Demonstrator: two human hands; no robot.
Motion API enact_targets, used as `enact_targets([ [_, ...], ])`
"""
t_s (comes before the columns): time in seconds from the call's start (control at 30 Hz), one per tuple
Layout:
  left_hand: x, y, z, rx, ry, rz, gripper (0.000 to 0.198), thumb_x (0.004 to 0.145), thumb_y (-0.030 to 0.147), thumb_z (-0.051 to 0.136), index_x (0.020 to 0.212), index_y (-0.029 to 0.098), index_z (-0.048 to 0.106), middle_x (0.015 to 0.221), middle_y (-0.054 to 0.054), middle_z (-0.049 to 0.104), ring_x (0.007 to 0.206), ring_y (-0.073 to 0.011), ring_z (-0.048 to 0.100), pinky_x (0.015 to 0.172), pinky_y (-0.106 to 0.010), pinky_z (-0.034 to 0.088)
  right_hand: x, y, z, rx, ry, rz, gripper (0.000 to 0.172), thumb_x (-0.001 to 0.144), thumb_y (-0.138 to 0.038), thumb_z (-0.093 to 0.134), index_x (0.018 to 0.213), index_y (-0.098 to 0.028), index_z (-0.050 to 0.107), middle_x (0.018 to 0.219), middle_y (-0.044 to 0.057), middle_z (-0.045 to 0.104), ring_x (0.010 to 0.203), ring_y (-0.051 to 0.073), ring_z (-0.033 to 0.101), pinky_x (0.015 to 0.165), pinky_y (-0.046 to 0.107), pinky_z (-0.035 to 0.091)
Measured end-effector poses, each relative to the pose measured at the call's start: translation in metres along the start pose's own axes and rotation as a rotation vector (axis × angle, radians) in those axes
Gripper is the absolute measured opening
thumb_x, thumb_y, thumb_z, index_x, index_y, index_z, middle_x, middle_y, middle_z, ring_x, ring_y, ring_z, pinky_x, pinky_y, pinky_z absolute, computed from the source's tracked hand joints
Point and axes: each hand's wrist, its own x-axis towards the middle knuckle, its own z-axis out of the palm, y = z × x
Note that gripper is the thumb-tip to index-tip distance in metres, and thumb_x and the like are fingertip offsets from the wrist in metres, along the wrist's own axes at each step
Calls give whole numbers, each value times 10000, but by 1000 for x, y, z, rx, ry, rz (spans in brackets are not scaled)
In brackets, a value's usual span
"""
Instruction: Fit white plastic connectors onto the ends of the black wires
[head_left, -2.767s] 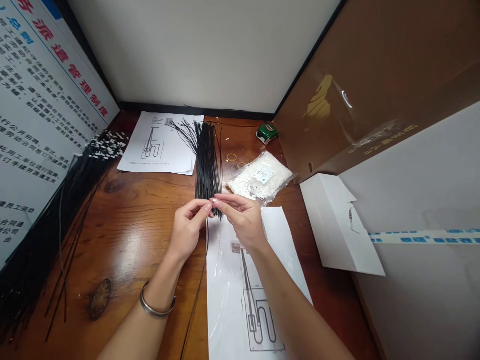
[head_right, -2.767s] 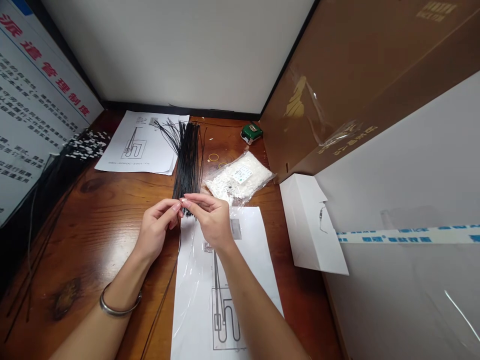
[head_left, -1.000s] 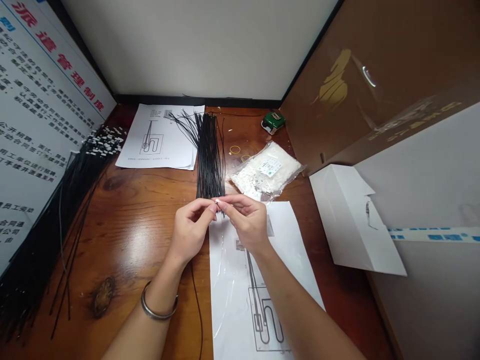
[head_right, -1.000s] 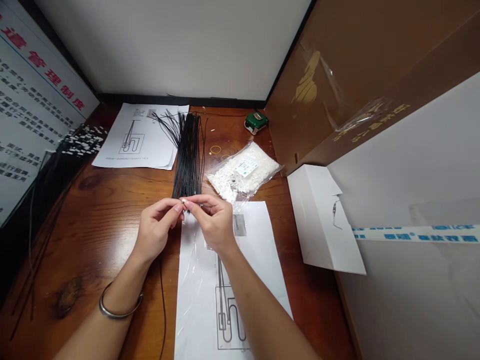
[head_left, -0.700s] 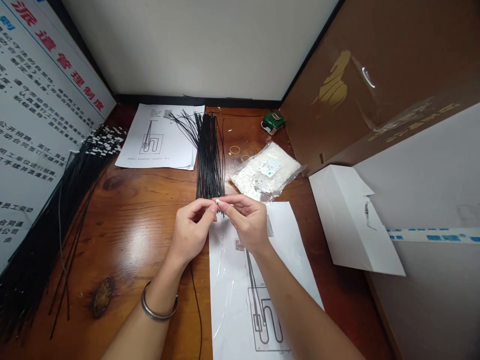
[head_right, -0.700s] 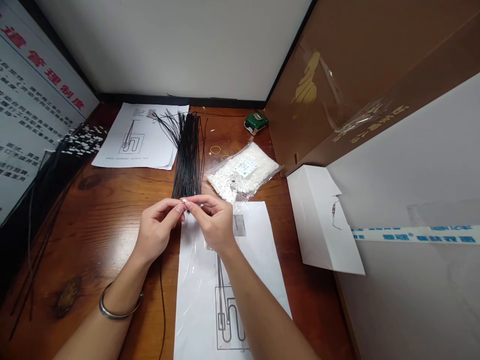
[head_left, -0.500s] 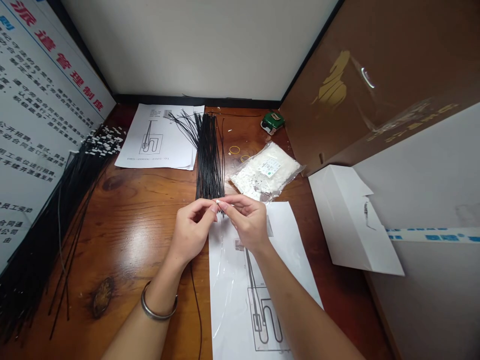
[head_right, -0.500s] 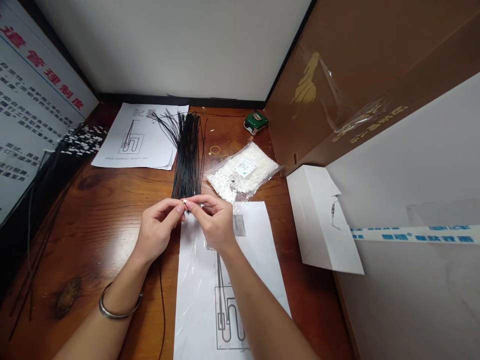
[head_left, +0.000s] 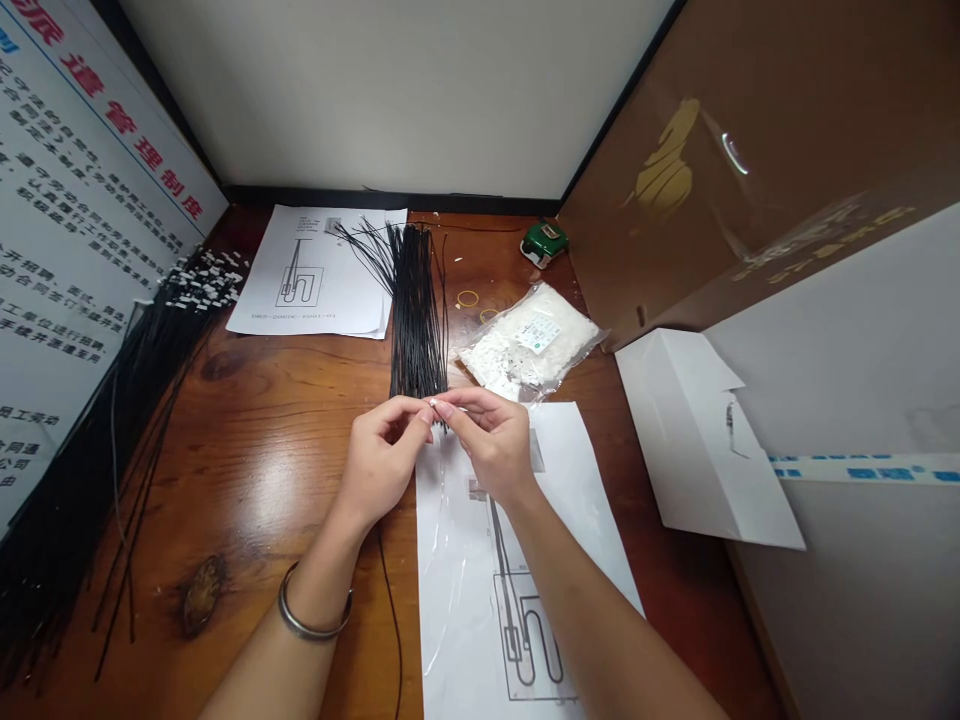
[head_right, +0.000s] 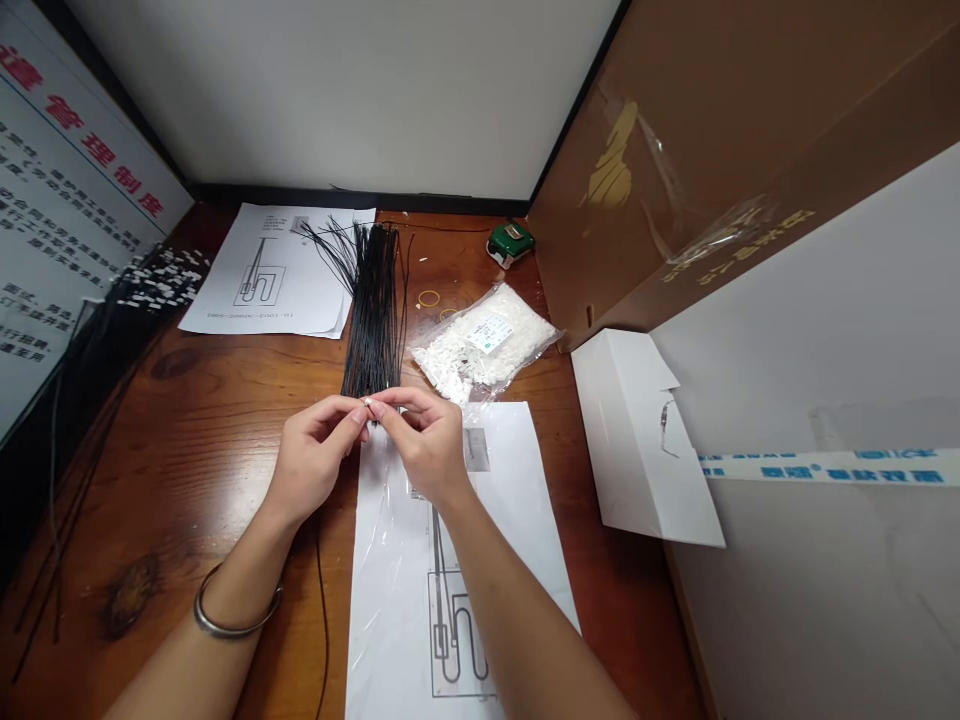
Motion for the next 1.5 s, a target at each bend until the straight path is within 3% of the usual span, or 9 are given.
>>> enact_targets([
  [0.47,-1,1,0,29,4,-6,187,821,271,590,679,161,639,608,8,617,528,-101,492,539,-224,407,-2,5,-4,-125,0,-55,77,757,-251,708,801,-189,721,759,50,718,666,167,659,595,309,540],
  [0.63,-1,0,-1,35,-2,-5,185,827,276,592,688,164,640,624,5,629,534,-103,499,548,-228,408,-3,8,-6,-210,3,-99,94,774,-262,696,814,-182,728,804,63,714,596,143,636,532,289,511],
  [0.83,-2,-1,-2,35,-15,-12,179,833,283,596,713,163,654,645,0,641,545,-106,514,556,-233,413,-4,4,-6,-266,10,-156,95,776,-251,679,801,-175,731,752,51,701,486,95,544,454,259,426],
  [1.0,-2,0,-2,49,-27,0,180,830,272,591,700,164,653,630,3,640,544,-105,512,546,-226,404,-4,4,-6,-325,19,-201,95,783,-241,666,807,-178,733,695,26,685,389,40,334,380,239,248],
  [1.1,-2,0,-3,65,-28,5,187,831,275,591,698,161,653,634,0,644,551,-106,517,547,-225,403,-4,3,-6,-355,23,-228,92,780,-226,659,799,-175,734,649,14,670,388,37,276,380,239,208],
  [1.5,-2,-2,-4,29,-68,38,193,846,291,587,721,160,653,632,-9,638,554,-116,528,549,-232,415,-5,3,-8,-292,2,-162,99,771,-272,691,791,-187,737,765,43,708,409,54,381,394,249,277],
])
